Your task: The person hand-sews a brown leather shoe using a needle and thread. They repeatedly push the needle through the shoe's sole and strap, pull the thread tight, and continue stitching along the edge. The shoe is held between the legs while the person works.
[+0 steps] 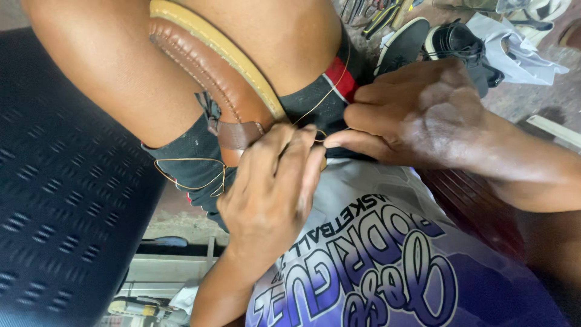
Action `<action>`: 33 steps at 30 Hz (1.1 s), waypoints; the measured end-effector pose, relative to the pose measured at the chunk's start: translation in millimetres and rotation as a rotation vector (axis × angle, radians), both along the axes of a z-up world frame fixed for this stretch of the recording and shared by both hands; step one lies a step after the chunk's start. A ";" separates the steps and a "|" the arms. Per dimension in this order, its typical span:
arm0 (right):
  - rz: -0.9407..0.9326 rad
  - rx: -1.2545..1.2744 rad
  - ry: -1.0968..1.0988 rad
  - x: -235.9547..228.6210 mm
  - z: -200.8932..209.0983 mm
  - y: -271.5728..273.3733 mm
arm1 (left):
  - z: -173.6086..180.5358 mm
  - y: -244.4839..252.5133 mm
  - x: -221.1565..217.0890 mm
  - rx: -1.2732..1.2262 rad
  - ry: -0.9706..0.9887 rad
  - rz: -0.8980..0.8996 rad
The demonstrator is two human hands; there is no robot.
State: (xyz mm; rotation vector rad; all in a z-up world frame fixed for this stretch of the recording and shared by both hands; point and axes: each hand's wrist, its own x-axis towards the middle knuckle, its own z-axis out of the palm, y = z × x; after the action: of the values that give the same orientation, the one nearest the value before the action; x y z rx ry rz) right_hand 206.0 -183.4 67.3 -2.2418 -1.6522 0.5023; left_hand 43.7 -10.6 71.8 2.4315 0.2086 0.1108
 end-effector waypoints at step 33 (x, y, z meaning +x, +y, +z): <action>-0.186 -0.072 -0.098 -1.7 -17.5 12.5 | -10.1 -6.0 -5.6 -0.609 0.104 0.245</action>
State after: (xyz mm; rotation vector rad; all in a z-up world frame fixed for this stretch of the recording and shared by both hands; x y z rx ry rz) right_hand 204.3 -170.9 49.8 -2.4787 -1.4722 0.4168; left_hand 38.1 -16.6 61.7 1.7997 0.5085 0.0224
